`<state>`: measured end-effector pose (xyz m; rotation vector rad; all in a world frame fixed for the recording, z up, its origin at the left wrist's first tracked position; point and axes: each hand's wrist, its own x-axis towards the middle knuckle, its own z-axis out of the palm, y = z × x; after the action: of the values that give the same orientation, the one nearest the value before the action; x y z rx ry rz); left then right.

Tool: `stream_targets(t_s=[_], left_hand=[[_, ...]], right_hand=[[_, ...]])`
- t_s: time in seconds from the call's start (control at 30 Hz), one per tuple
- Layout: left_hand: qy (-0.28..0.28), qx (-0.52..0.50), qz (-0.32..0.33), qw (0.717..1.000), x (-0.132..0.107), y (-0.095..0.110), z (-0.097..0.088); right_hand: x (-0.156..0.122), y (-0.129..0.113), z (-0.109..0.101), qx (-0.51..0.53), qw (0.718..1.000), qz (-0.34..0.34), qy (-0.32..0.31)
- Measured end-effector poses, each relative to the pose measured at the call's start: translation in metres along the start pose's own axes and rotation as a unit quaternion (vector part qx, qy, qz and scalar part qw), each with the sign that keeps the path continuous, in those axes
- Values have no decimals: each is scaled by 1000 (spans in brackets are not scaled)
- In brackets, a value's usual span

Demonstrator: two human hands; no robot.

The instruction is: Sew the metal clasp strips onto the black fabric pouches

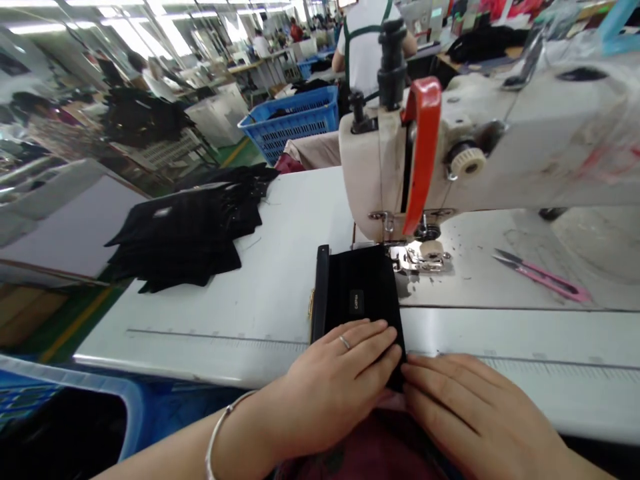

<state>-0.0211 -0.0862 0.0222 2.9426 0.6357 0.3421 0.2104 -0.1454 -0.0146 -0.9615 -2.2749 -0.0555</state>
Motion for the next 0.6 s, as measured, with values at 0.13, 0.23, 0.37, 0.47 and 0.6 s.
stream_targets(t_s=[0.13,0.23,0.37,0.47,0.6], left_hand=[[41,-28,50,998,-2,-14,3],[65,-42,89,993,2,-24,-1],[73,-52,128,988,10,-40,-5],[67,-56,138,987,16,-51,-5],[70,-58,135,987,23,-64,-2]], right_hand=[[7,9,-2,-5,999,-19,-34],[15,18,-4,-1,998,-27,-60],[24,29,-3,7,996,-35,-81],[27,37,0,18,995,-34,-91],[31,47,3,26,992,-37,-114]])
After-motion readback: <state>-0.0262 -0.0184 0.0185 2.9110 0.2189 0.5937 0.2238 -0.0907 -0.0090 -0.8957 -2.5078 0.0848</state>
